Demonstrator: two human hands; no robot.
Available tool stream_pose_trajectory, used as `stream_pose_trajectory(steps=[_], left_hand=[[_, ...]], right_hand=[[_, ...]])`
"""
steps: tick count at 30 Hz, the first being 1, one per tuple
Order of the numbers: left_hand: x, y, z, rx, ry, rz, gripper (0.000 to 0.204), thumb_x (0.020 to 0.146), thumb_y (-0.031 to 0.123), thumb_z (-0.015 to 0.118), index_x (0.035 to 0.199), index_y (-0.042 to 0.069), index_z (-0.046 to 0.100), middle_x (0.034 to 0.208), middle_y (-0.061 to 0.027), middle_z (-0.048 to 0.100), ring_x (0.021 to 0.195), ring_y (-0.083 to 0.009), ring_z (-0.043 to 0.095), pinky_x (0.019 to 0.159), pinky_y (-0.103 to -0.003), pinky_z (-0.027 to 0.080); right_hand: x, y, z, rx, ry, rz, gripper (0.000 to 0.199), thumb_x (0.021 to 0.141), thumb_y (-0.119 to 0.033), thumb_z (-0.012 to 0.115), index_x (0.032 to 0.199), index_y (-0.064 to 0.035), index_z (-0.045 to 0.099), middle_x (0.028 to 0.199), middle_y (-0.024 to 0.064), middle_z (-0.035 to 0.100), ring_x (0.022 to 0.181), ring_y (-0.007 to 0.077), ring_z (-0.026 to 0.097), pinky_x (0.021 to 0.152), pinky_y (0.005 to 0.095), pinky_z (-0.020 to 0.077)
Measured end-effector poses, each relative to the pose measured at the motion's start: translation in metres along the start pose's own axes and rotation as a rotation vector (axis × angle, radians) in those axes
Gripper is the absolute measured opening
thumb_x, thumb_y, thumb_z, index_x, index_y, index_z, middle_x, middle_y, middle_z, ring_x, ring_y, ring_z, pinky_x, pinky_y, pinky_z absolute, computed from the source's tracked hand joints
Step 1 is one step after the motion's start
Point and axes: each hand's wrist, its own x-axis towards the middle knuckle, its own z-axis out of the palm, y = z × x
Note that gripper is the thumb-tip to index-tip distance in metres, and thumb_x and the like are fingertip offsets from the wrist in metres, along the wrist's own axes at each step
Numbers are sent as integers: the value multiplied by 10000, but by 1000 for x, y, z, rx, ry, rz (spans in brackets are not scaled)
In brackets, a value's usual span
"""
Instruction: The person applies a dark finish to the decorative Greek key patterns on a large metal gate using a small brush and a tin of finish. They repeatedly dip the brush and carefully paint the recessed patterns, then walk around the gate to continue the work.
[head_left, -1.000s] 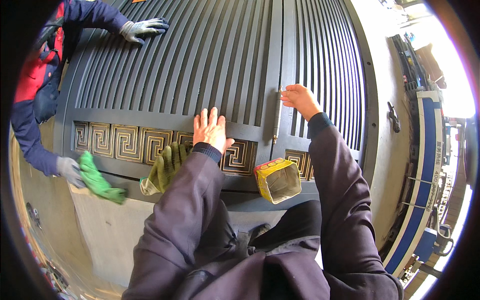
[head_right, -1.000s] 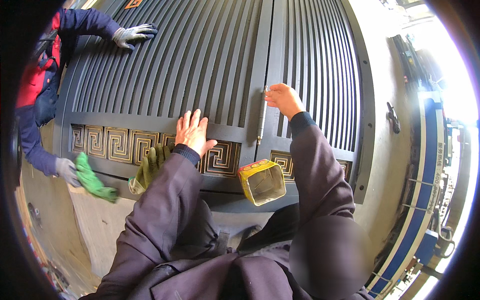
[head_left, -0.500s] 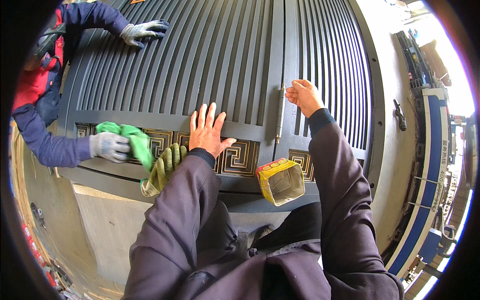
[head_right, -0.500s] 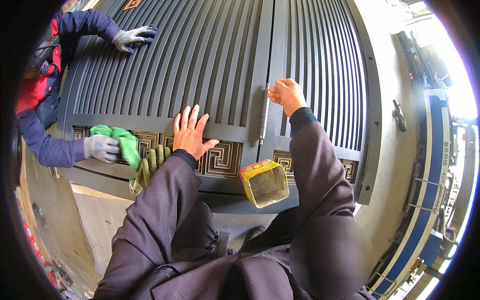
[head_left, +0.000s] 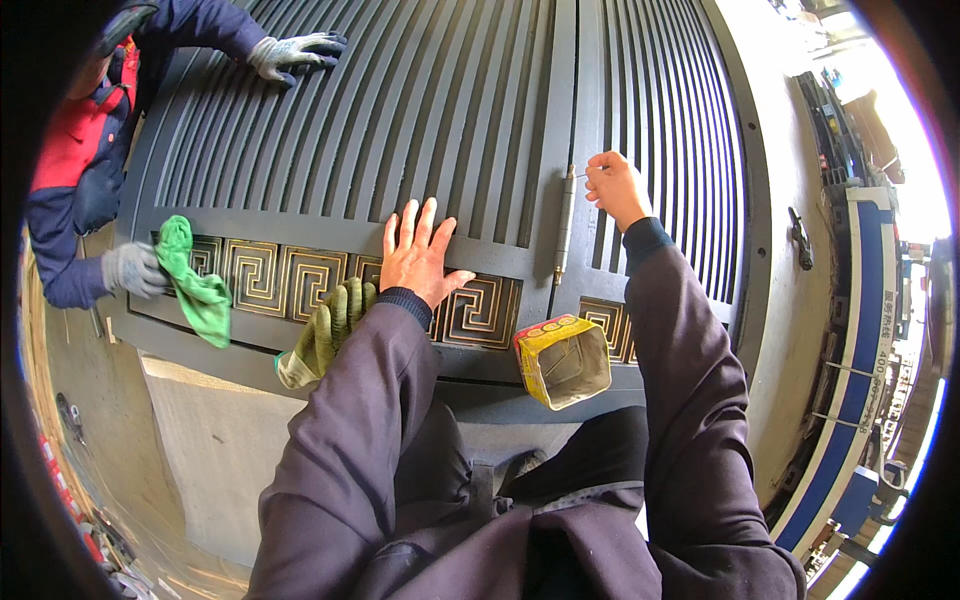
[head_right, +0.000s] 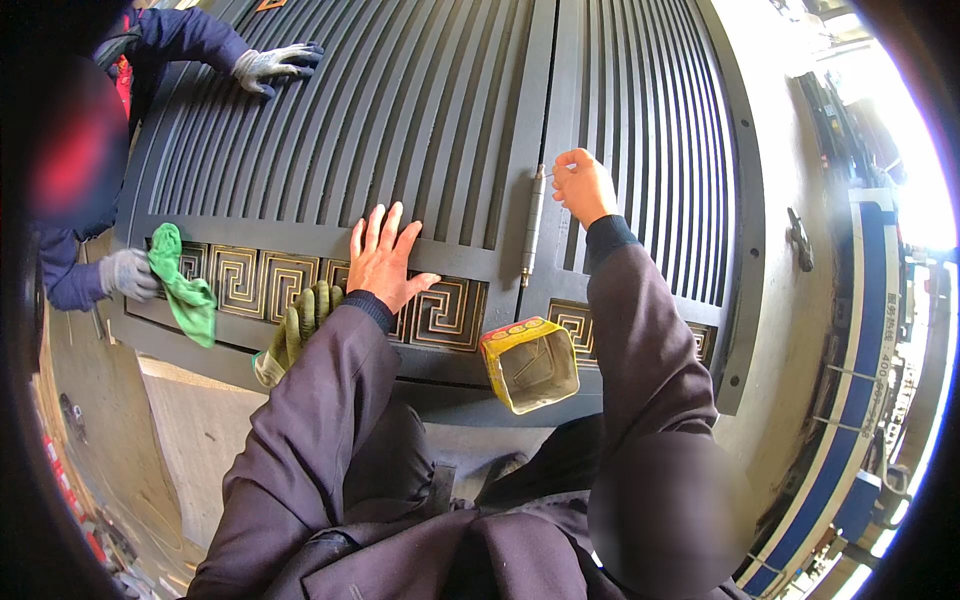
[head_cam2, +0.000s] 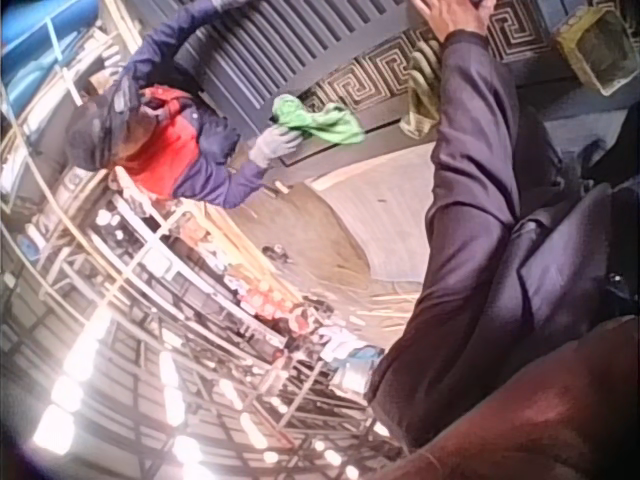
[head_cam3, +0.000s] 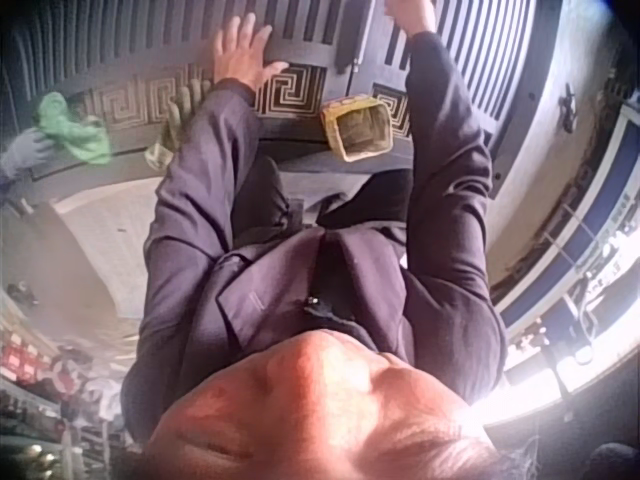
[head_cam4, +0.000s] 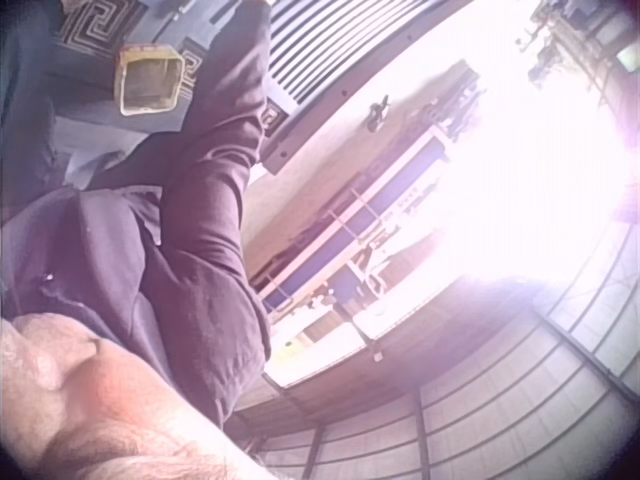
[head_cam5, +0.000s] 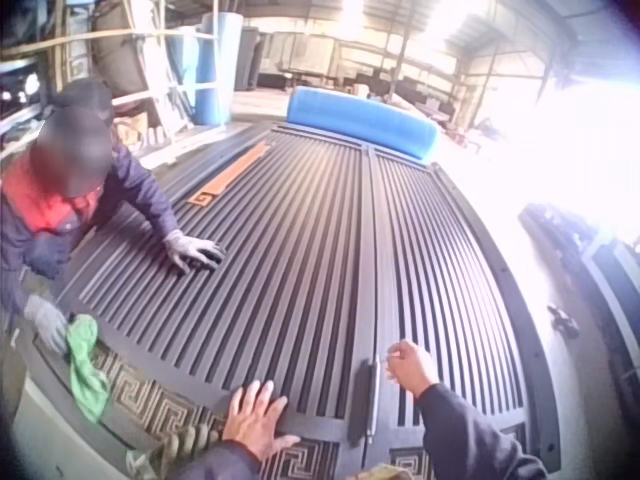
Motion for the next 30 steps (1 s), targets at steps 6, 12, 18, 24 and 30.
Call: stream_pose_trajectory(steps=[6,12,18,24,30], left_hand=[[0,0,0,-14,-1,-9,889,806,531,895,1540,171,546,1737,-151,320,1636,-388,215,1326,-593,157],[0,0,-1,-13,-2,-7,895,801,533,897,1542,174,545,1739,-143,321,1636,-384,218,1327,-591,154],[1,-1,1,-8,-1,-9,906,797,550,895,1544,176,544,1741,-149,317,1639,-383,209,1329,-591,147],[1,-1,0,8,-23,-12,906,805,555,887,1552,183,534,1747,-152,308,1642,-380,206,1330,-589,142],[1,-1,1,-4,-9,-13,902,797,546,896,1543,183,542,1745,-148,312,1641,-376,209,1329,-590,144]], right_hand=[[-18,-19,-8,253,-132,34,297,1027,-135,684,1218,91,663,1084,152,754,928,190,759,802,304,642],[-6,-12,-10,-51,-88,-7,283,1052,-161,637,1257,33,658,1006,139,748,810,177,746,689,296,605],[-5,-9,1,269,6,139,270,1064,-158,613,1267,17,647,991,144,745,806,189,746,685,313,609],[-9,-2,-3,284,-36,82,271,1053,-182,646,1233,17,682,1024,139,761,840,205,760,737,323,626],[-3,3,-8,-255,35,-129,271,1003,-213,719,1136,22,732,1002,110,780,825,184,763,761,306,622]])
